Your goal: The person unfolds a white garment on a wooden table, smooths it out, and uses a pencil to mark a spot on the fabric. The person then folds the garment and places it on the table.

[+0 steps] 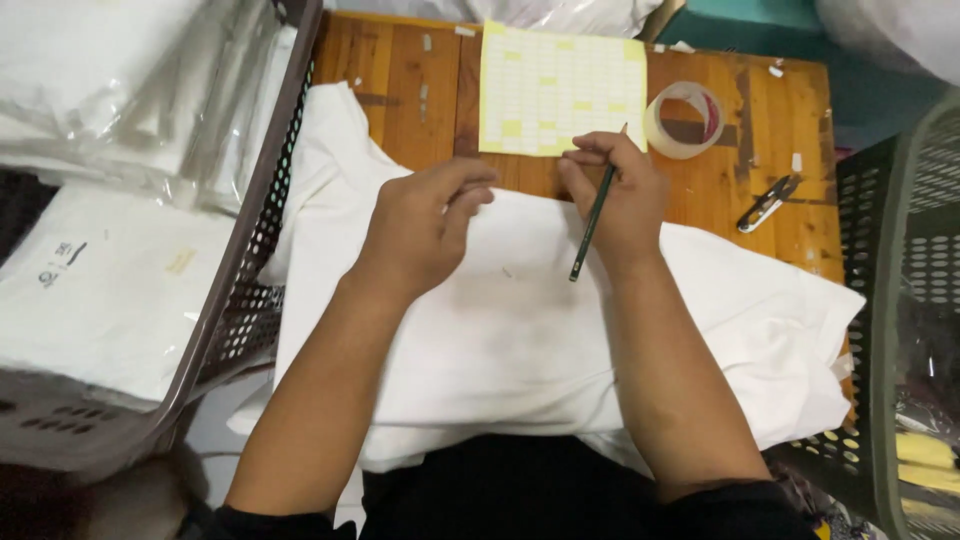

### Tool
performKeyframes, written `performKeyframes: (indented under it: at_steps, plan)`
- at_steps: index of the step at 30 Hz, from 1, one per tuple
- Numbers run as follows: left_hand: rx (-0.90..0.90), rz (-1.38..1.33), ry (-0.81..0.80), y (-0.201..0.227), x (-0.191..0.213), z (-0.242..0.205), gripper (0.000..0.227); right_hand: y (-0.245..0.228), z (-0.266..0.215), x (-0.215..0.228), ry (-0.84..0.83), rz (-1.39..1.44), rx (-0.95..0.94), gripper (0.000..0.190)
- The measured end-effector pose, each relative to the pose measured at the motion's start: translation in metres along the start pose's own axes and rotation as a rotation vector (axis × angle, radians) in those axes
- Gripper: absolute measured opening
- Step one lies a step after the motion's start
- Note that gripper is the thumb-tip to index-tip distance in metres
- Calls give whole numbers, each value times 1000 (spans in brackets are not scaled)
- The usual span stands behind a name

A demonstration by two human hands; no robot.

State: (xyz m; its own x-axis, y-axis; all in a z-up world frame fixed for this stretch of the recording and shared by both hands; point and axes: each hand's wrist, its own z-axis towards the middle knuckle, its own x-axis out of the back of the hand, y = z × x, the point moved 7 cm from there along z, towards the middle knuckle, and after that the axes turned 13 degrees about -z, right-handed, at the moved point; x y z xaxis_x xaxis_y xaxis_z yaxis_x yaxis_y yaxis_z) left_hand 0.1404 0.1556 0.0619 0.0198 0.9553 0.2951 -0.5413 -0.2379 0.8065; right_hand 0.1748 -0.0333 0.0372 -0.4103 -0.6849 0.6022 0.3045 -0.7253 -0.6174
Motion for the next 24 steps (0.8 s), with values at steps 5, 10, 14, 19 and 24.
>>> performKeyframes:
  at_steps: [5, 10, 14, 19, 24]
  plan:
    - [62, 64, 97, -37, 11, -4, 4, 11, -1, 22, 110, -55, -179, 12]
    - [-11, 167, 174, -33, 24, -1, 37, 14, 14, 49, 269, -9, -43, 8]
    - [163, 33, 113, -45, 24, 0, 49, -17, 4, 34, -164, -127, 76, 18]
    - [313, 67, -14, -45, 23, 2, 32, -73, -35, -20, -903, -325, 269, 18]
    - [487, 41, -130, -65, 18, -3, 23, -68, -44, -39, -1044, -562, 233, 23]
